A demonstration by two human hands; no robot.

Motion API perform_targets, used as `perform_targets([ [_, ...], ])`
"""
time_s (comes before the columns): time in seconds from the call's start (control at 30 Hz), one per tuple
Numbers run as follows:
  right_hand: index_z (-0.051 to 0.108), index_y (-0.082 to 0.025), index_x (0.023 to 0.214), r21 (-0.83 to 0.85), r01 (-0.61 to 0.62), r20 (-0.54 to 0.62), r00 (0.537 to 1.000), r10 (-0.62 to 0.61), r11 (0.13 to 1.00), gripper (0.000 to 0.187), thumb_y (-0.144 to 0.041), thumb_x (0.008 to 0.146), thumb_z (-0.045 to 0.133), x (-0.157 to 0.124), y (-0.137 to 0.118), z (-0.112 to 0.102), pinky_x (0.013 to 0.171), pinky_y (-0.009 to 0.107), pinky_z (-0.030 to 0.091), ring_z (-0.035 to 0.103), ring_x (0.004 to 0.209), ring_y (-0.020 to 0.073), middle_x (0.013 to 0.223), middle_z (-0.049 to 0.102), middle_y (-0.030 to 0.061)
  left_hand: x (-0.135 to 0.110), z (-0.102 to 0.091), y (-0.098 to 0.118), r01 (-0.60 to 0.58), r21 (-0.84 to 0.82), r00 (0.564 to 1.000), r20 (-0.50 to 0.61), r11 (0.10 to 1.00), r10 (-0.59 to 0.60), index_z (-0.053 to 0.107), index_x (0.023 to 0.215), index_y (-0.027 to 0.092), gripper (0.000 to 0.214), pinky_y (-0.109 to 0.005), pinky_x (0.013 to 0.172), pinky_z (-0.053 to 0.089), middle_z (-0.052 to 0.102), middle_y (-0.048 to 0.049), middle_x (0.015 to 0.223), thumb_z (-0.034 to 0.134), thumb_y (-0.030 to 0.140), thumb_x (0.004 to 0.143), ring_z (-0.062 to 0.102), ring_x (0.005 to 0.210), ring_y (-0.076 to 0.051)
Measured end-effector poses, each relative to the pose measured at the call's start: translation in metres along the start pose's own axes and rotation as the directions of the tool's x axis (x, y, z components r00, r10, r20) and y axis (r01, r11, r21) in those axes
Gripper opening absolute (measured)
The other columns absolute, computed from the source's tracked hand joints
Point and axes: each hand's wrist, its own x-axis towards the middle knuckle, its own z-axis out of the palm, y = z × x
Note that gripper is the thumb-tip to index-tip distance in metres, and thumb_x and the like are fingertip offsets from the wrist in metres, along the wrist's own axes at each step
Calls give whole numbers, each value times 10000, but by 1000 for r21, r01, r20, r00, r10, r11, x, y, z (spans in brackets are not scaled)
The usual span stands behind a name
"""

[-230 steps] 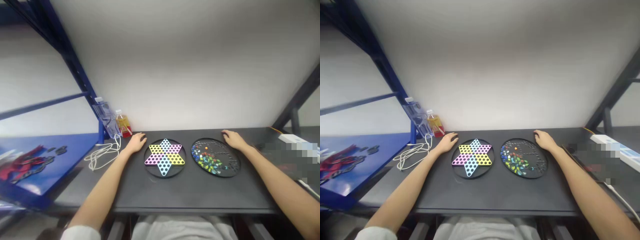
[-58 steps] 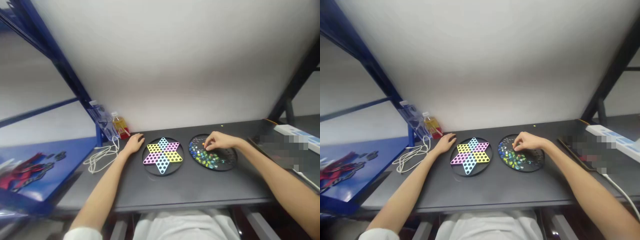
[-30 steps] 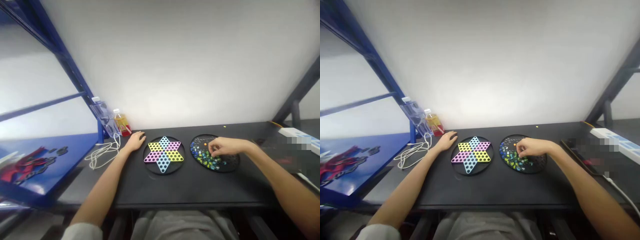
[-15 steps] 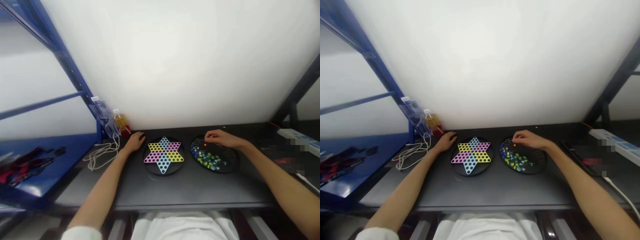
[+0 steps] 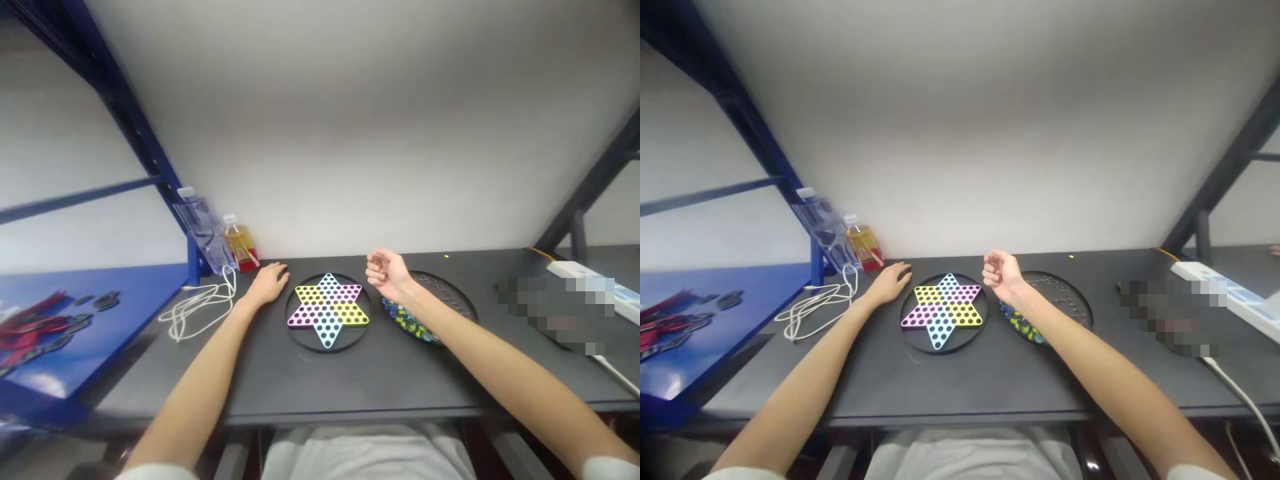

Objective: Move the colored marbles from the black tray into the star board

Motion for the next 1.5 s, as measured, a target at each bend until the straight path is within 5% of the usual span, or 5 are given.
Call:
perform_targets([
  [0.5,323,-235,596,-161,56,-324,940,-106,985,402,-362,762,666,8,49,30,336,238,228,341,338,83,412,316,-80,-1,1,1,0,-1,1000,-27,1000,0,587,1281,123,525,-423,1113,324,559,-153,1346,381,456,931,481,1279,-288],
  [1.1,411,-220,562,-562,159,-259,898,-356,812,413,-516,774,604,8,63,19,428,253,290,360,433,107,464,410,-32,-1,0,2,10,25,1000,-13,1000,-10,583,1287,129,519,-414,1113,325,553,-142,1356,376,452,936,473,1288,-279],
  [1.27,521,-186,611,-822,240,25,921,-388,517,351,-478,793,590,-17,36,30,487,244,308,431,513,113,565,526,-12,-2,-2,4,-5,24,1000,-17,1000,6,585,1280,119,524,-400,1105,335,565,-148,1340,371,454,939,488,1274,-270],
  [1.37,676,-163,778,-862,408,424,906,-15,301,225,-385,779,640,-40,18,39,529,225,345,501,576,116,662,615,-4,-2,-4,5,-5,9,1000,-12,1000,5,589,1276,127,514,-401,1105,331,574,-135,1333,378,449,935,483,1278,-265],
  [1.5,707,-159,704,-868,497,476,841,256,-19,200,-341,775,664,-60,14,49,540,222,318,502,567,111,627,632,10,-2,-5,6,9,13,1000,-5,1000,-8,593,1272,133,502,-394,1102,335,570,-128,1341,386,438,932,481,1281,-264],
])
